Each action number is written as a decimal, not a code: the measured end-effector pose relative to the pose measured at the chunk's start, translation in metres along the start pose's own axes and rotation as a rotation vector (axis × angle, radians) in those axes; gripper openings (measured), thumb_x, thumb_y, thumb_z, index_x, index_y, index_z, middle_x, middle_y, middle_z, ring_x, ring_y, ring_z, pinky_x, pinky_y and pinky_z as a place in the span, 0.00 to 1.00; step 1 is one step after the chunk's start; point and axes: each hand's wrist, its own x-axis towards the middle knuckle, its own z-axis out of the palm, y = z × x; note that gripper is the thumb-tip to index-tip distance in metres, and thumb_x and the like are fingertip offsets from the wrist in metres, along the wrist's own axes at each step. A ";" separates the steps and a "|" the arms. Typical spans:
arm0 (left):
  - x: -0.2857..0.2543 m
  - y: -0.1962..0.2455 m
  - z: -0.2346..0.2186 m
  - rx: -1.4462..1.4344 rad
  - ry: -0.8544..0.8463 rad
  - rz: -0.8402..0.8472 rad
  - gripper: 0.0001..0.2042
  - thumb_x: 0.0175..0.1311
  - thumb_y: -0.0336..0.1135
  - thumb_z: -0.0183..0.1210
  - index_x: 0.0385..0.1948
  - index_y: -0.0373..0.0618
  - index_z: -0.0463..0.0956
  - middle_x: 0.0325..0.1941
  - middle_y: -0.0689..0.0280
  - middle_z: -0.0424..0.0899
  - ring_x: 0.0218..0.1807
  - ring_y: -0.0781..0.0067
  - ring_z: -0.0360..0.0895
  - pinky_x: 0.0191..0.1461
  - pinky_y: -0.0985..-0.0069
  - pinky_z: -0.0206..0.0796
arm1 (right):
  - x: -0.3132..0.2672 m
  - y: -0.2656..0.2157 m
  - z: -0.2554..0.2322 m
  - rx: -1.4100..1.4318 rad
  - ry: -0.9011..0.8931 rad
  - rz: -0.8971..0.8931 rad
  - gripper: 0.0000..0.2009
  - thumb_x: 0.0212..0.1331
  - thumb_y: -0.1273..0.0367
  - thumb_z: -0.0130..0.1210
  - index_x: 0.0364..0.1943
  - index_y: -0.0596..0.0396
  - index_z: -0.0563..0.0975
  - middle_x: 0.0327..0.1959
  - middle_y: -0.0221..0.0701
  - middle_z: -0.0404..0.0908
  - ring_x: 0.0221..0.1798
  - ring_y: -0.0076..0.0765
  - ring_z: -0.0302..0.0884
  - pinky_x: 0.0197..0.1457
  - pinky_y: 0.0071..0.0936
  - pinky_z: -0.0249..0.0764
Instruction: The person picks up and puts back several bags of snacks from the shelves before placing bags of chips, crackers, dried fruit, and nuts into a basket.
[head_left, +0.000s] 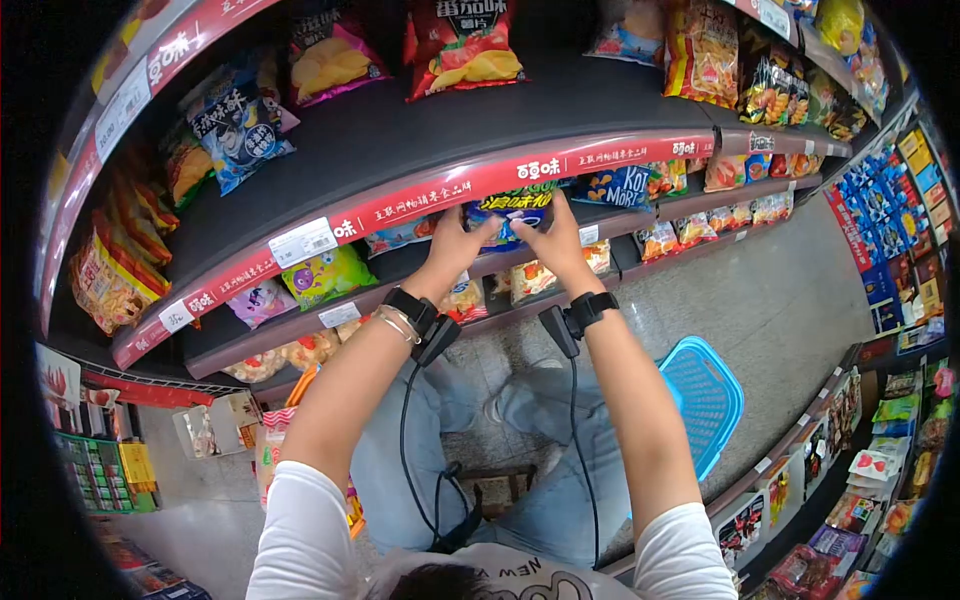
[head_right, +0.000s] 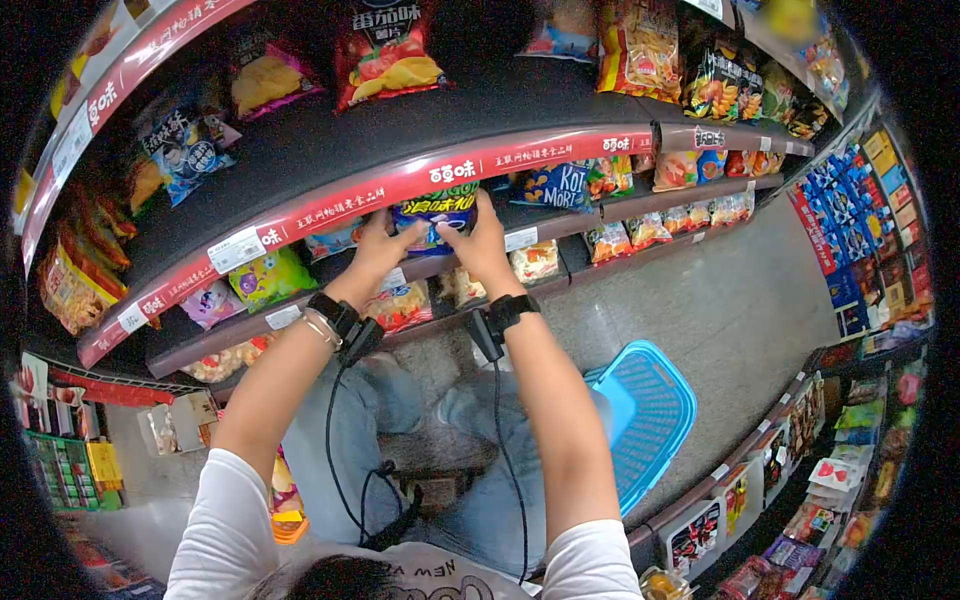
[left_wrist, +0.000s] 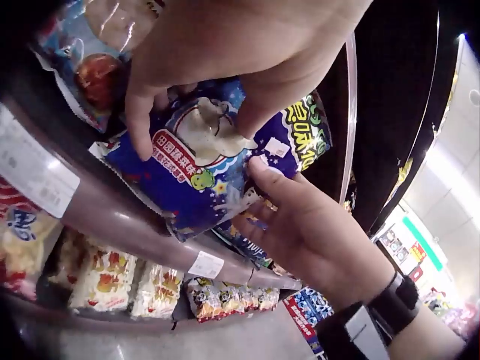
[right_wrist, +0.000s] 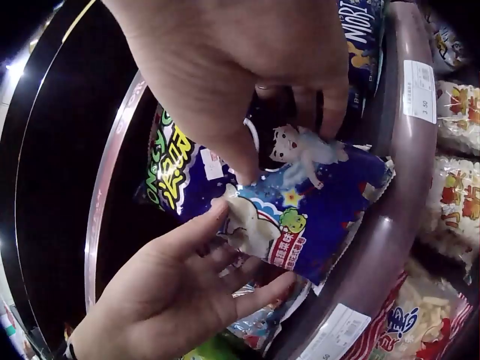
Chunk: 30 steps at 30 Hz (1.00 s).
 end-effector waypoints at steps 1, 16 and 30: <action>0.001 0.000 0.000 0.004 -0.001 -0.028 0.28 0.56 0.35 0.64 0.57 0.40 0.63 0.53 0.60 0.74 0.54 0.70 0.72 0.50 0.71 0.69 | 0.001 -0.001 0.001 -0.014 0.000 0.004 0.32 0.44 0.74 0.65 0.57 0.59 0.64 0.50 0.43 0.75 0.55 0.43 0.74 0.57 0.34 0.67; 0.013 -0.018 0.015 0.075 0.163 -0.173 0.26 0.50 0.44 0.67 0.47 0.36 0.72 0.41 0.51 0.81 0.45 0.55 0.79 0.47 0.66 0.68 | 0.028 0.024 -0.003 -0.117 -0.066 -0.077 0.26 0.48 0.74 0.65 0.52 0.60 0.67 0.42 0.36 0.77 0.46 0.29 0.76 0.45 0.26 0.74; -0.008 0.017 0.002 -0.006 0.041 -0.065 0.35 0.49 0.41 0.69 0.58 0.38 0.61 0.57 0.52 0.71 0.56 0.58 0.72 0.56 0.66 0.66 | 0.015 0.014 -0.014 0.040 -0.066 -0.033 0.33 0.44 0.76 0.65 0.58 0.61 0.63 0.52 0.40 0.73 0.56 0.35 0.71 0.58 0.29 0.67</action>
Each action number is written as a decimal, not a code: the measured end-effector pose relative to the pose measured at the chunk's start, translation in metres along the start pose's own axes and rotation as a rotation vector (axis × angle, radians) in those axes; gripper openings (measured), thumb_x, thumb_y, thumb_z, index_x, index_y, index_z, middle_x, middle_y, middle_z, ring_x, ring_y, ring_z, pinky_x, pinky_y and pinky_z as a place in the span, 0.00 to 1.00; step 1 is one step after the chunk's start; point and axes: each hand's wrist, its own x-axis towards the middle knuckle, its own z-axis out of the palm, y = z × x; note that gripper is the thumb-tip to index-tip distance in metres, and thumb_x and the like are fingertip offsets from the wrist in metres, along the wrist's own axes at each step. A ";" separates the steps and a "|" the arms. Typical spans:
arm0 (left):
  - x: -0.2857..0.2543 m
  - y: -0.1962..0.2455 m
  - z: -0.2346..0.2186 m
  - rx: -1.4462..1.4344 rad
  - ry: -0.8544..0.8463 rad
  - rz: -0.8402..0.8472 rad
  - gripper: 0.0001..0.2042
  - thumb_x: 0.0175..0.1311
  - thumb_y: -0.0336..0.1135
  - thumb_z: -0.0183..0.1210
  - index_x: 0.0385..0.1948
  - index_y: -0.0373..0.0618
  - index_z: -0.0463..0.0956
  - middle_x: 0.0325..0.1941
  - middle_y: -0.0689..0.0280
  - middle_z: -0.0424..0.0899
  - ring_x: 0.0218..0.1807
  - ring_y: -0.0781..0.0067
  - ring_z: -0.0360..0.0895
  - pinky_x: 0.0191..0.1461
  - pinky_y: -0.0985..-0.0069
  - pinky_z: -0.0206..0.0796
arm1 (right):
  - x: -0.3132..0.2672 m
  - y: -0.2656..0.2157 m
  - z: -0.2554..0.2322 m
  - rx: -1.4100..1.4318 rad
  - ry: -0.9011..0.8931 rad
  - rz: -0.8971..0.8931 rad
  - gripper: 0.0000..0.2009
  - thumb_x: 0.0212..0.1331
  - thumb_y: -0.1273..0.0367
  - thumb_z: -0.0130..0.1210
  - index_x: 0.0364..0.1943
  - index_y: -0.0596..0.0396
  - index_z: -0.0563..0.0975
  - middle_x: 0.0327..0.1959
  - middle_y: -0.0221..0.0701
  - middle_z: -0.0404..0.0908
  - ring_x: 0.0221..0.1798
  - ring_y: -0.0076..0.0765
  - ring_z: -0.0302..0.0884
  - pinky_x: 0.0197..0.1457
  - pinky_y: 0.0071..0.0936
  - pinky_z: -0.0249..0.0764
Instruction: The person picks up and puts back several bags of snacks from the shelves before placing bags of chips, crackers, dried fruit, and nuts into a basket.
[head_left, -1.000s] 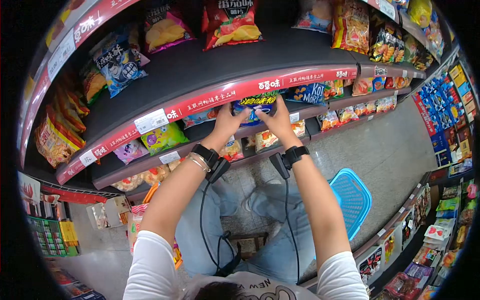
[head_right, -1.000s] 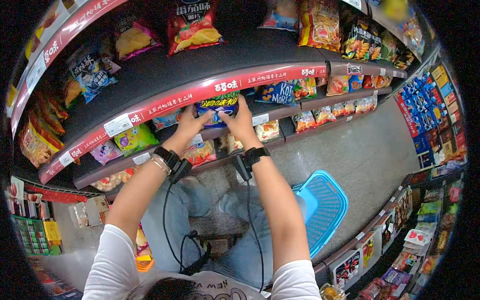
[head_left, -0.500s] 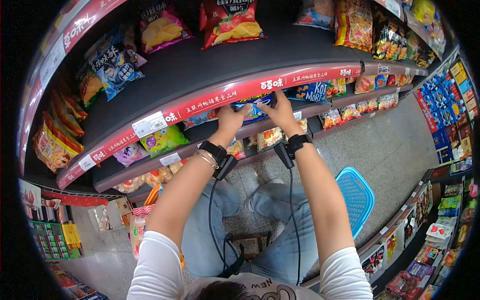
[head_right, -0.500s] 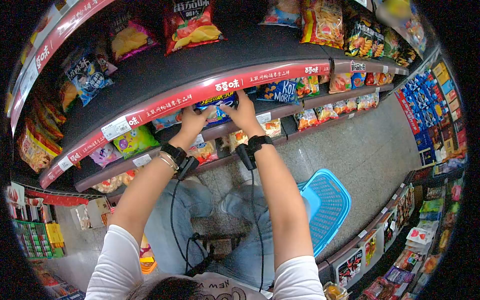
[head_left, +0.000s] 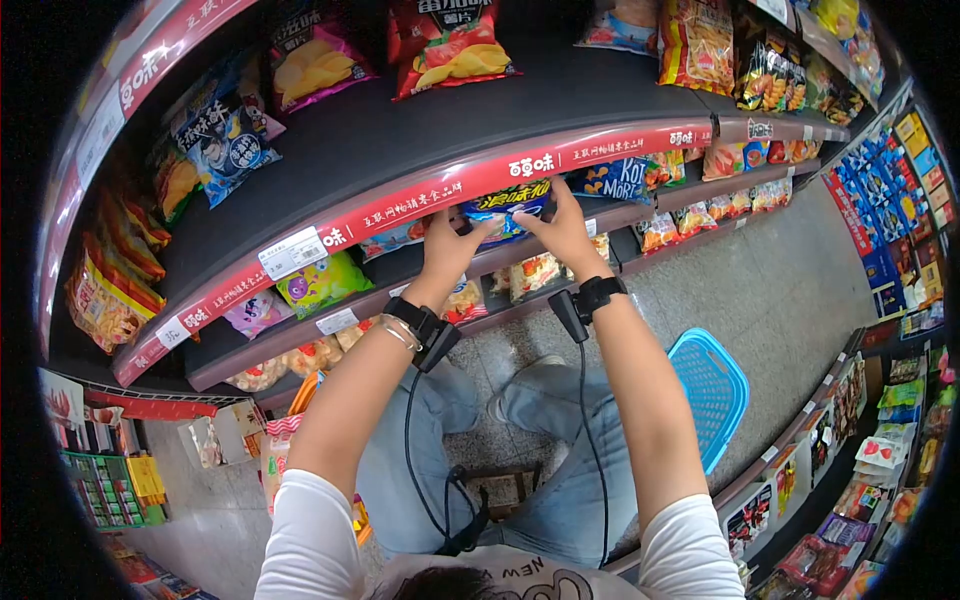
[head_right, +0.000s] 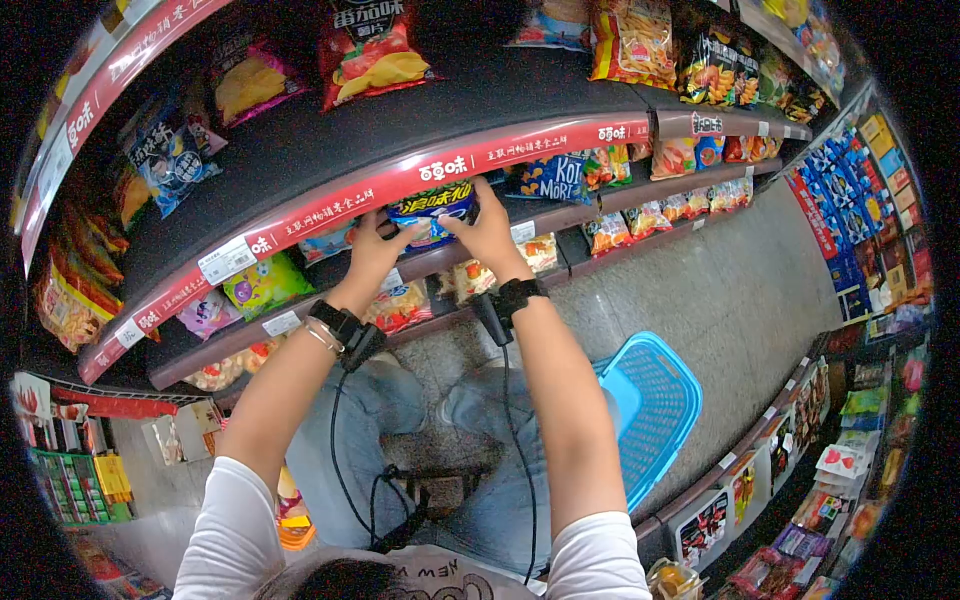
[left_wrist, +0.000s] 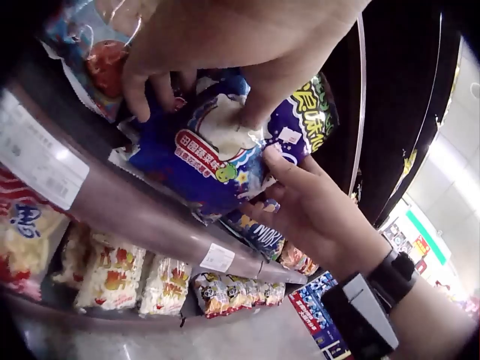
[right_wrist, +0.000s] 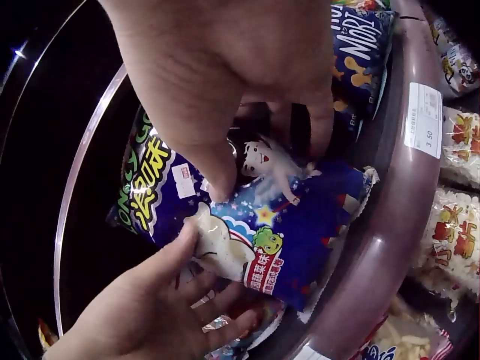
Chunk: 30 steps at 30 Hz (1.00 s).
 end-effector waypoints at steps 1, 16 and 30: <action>-0.001 0.000 -0.001 0.018 0.004 0.021 0.36 0.48 0.41 0.69 0.58 0.37 0.62 0.57 0.52 0.71 0.57 0.57 0.71 0.57 0.65 0.66 | -0.001 -0.001 -0.003 0.050 0.002 0.025 0.34 0.43 0.75 0.66 0.57 0.62 0.64 0.53 0.42 0.74 0.58 0.38 0.70 0.61 0.30 0.64; 0.024 -0.024 0.022 0.268 0.161 -0.053 0.31 0.44 0.43 0.70 0.49 0.35 0.68 0.48 0.51 0.75 0.49 0.57 0.74 0.51 0.66 0.68 | -0.017 -0.002 -0.041 0.017 0.077 0.064 0.30 0.48 0.75 0.64 0.57 0.60 0.63 0.49 0.36 0.76 0.53 0.33 0.72 0.56 0.29 0.68; 0.015 -0.029 0.008 0.205 0.094 0.110 0.39 0.45 0.42 0.71 0.57 0.34 0.60 0.54 0.52 0.73 0.57 0.60 0.71 0.60 0.69 0.61 | 0.000 0.002 0.016 -0.084 0.050 -0.010 0.29 0.50 0.77 0.61 0.58 0.60 0.63 0.54 0.41 0.73 0.56 0.35 0.73 0.53 0.29 0.71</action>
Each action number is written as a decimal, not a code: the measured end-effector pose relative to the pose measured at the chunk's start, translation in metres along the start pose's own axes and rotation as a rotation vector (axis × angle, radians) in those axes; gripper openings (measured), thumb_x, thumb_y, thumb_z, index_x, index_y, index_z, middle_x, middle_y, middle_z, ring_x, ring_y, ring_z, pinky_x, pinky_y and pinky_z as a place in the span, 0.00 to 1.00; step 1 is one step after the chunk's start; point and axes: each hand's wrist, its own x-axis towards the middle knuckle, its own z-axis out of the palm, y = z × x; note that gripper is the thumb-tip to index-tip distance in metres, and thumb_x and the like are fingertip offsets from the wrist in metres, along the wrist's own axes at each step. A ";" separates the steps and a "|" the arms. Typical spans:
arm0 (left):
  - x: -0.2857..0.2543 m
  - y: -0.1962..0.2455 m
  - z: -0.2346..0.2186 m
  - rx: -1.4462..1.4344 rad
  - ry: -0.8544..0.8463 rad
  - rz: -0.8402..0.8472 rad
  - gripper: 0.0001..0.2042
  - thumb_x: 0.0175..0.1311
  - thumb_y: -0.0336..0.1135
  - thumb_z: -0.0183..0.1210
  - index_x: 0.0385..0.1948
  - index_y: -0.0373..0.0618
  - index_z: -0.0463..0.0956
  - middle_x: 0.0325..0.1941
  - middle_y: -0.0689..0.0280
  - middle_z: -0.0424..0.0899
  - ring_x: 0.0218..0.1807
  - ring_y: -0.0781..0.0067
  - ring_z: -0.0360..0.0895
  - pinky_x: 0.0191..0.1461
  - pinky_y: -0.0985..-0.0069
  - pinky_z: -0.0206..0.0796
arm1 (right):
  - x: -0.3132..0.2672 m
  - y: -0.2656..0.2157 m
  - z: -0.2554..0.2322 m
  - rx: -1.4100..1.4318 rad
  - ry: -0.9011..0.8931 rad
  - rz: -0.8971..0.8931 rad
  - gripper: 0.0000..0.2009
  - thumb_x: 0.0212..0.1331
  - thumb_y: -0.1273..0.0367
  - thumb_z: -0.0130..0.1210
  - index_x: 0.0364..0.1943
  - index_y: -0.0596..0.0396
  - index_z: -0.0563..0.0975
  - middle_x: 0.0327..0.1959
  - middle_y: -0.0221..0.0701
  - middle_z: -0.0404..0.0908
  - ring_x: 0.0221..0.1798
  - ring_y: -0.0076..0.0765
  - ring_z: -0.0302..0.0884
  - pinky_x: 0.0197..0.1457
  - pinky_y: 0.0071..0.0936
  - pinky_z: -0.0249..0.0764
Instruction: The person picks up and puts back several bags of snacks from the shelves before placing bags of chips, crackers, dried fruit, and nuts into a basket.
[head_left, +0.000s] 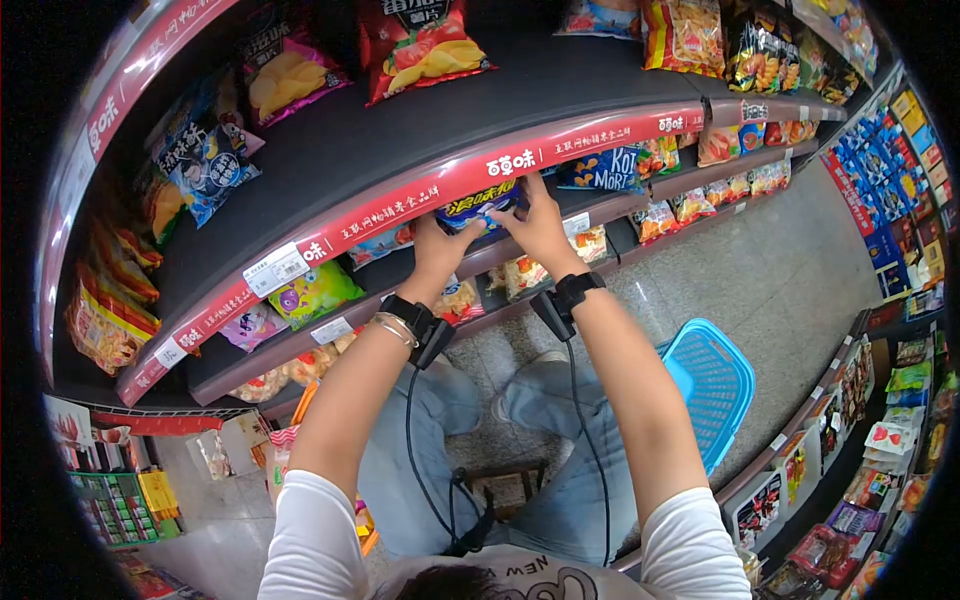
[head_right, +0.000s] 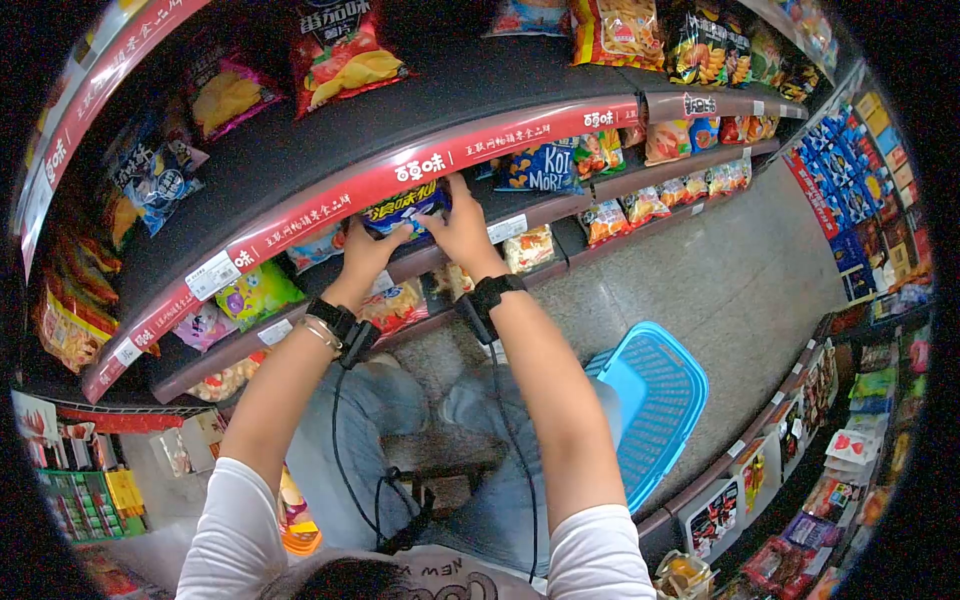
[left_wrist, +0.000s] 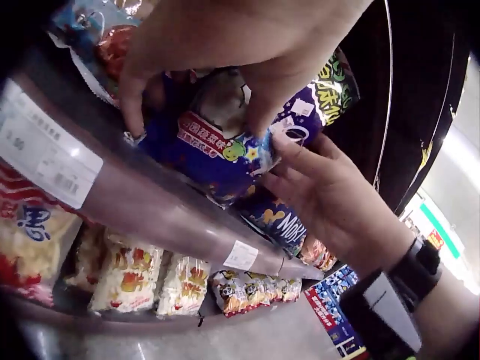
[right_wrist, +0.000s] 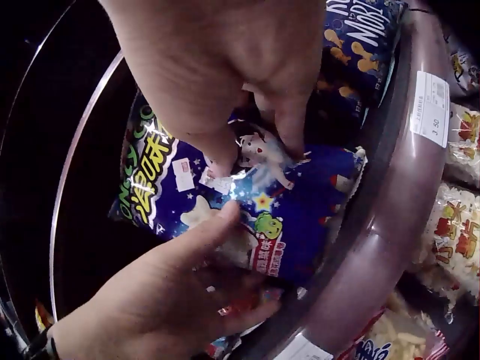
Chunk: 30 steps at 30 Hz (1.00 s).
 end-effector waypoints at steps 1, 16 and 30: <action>0.000 0.000 0.000 -0.009 -0.004 -0.017 0.39 0.45 0.43 0.71 0.57 0.34 0.60 0.54 0.52 0.74 0.57 0.60 0.71 0.60 0.69 0.61 | -0.003 0.008 0.002 -0.018 -0.002 0.018 0.29 0.50 0.77 0.61 0.58 0.60 0.63 0.54 0.41 0.73 0.56 0.35 0.72 0.52 0.29 0.71; 0.002 0.008 0.001 -0.018 -0.069 -0.146 0.41 0.44 0.50 0.70 0.57 0.34 0.60 0.55 0.50 0.73 0.58 0.58 0.71 0.60 0.69 0.62 | -0.002 0.026 0.001 -0.146 -0.003 0.004 0.32 0.50 0.65 0.62 0.59 0.60 0.63 0.46 0.55 0.76 0.52 0.59 0.74 0.52 0.41 0.71; -0.012 0.017 -0.004 -0.367 -0.018 -0.104 0.40 0.47 0.41 0.71 0.60 0.34 0.55 0.58 0.52 0.68 0.59 0.63 0.68 0.63 0.69 0.58 | -0.023 0.018 0.009 -0.047 0.098 -0.016 0.39 0.50 0.60 0.63 0.62 0.65 0.56 0.53 0.56 0.72 0.57 0.55 0.71 0.59 0.38 0.67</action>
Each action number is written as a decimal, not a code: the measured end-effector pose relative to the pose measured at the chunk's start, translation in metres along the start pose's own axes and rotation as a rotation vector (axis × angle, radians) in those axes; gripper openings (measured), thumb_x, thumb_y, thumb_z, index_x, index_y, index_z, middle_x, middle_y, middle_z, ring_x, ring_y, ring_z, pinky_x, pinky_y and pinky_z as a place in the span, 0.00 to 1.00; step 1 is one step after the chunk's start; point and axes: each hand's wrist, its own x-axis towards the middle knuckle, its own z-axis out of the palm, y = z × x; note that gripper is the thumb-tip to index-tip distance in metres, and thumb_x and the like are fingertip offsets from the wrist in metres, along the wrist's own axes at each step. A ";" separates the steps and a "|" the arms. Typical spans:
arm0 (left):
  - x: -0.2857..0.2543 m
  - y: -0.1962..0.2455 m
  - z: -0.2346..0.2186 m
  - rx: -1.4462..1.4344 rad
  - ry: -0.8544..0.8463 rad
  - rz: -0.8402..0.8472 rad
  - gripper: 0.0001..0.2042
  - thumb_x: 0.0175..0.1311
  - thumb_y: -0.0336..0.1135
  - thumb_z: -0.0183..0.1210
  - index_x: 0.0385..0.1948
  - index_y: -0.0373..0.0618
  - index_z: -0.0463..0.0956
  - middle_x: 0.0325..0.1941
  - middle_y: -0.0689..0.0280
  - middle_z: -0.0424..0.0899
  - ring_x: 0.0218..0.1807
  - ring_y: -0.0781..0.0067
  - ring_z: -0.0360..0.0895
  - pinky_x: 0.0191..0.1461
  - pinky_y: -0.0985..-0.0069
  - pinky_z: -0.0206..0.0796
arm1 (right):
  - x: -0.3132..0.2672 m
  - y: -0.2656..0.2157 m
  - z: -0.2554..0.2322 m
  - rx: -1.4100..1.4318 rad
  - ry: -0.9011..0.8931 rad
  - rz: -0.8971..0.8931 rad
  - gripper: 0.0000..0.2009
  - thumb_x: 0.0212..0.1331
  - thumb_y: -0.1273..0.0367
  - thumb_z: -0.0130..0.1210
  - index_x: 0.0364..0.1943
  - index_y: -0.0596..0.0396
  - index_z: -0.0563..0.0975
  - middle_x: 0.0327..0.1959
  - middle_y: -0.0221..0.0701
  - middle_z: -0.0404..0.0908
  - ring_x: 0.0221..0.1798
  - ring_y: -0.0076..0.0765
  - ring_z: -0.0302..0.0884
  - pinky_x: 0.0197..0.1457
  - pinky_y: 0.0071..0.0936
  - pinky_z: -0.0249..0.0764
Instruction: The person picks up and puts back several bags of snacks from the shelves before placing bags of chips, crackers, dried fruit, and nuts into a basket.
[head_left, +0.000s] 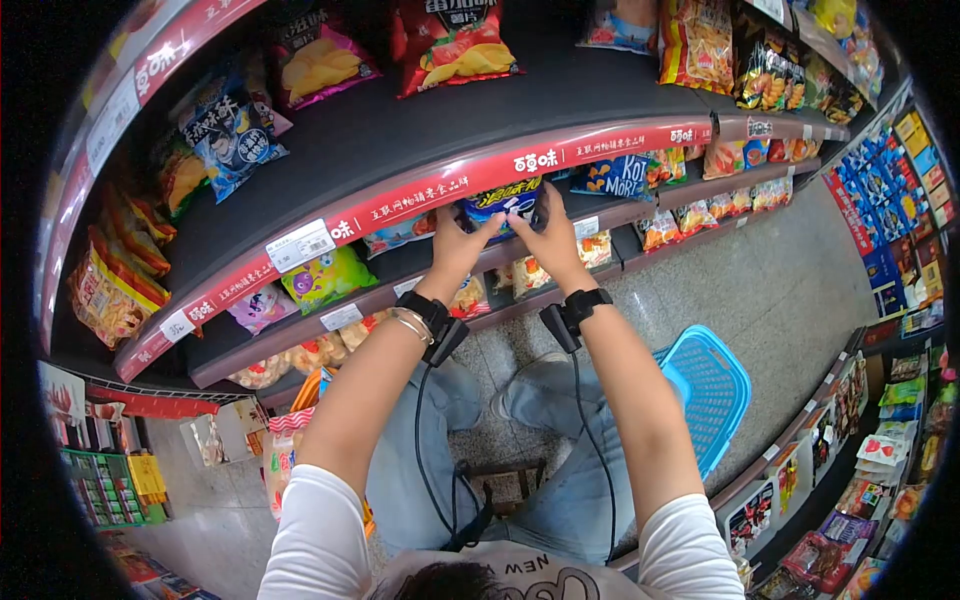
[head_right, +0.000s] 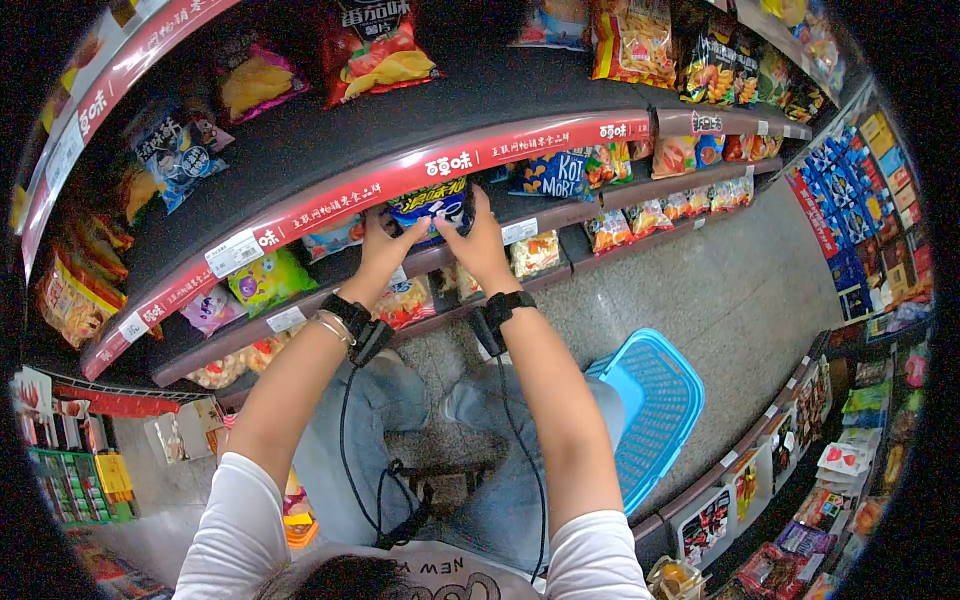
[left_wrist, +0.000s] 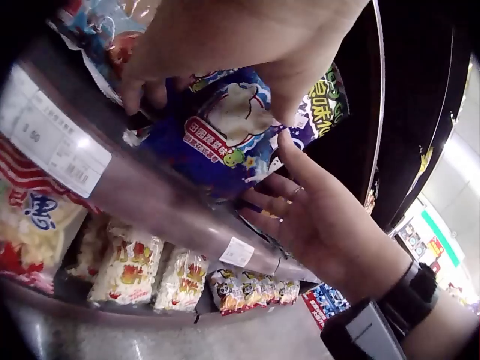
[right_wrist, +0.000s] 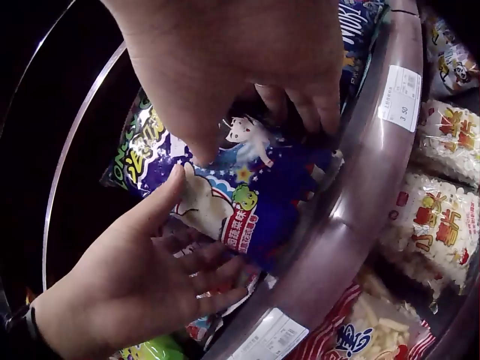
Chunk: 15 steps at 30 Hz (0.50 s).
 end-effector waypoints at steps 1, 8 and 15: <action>-0.001 0.002 0.000 -0.001 0.004 0.010 0.40 0.48 0.41 0.71 0.59 0.34 0.56 0.58 0.52 0.68 0.60 0.62 0.68 0.63 0.69 0.58 | -0.001 -0.004 0.000 0.011 0.002 0.004 0.39 0.50 0.60 0.63 0.62 0.65 0.56 0.53 0.56 0.72 0.57 0.55 0.71 0.59 0.38 0.67; 0.000 0.019 0.002 0.146 0.113 0.149 0.34 0.52 0.45 0.67 0.56 0.34 0.62 0.56 0.53 0.71 0.59 0.62 0.69 0.61 0.70 0.59 | 0.001 -0.037 0.001 -0.102 0.049 0.036 0.30 0.55 0.64 0.59 0.59 0.64 0.62 0.48 0.56 0.74 0.53 0.57 0.73 0.55 0.41 0.68; 0.015 0.020 -0.001 0.239 0.020 0.147 0.28 0.52 0.44 0.67 0.51 0.36 0.69 0.52 0.54 0.75 0.55 0.64 0.73 0.59 0.69 0.60 | 0.005 -0.047 0.016 -0.136 0.069 -0.012 0.26 0.56 0.66 0.58 0.58 0.60 0.64 0.45 0.53 0.76 0.49 0.58 0.75 0.49 0.40 0.71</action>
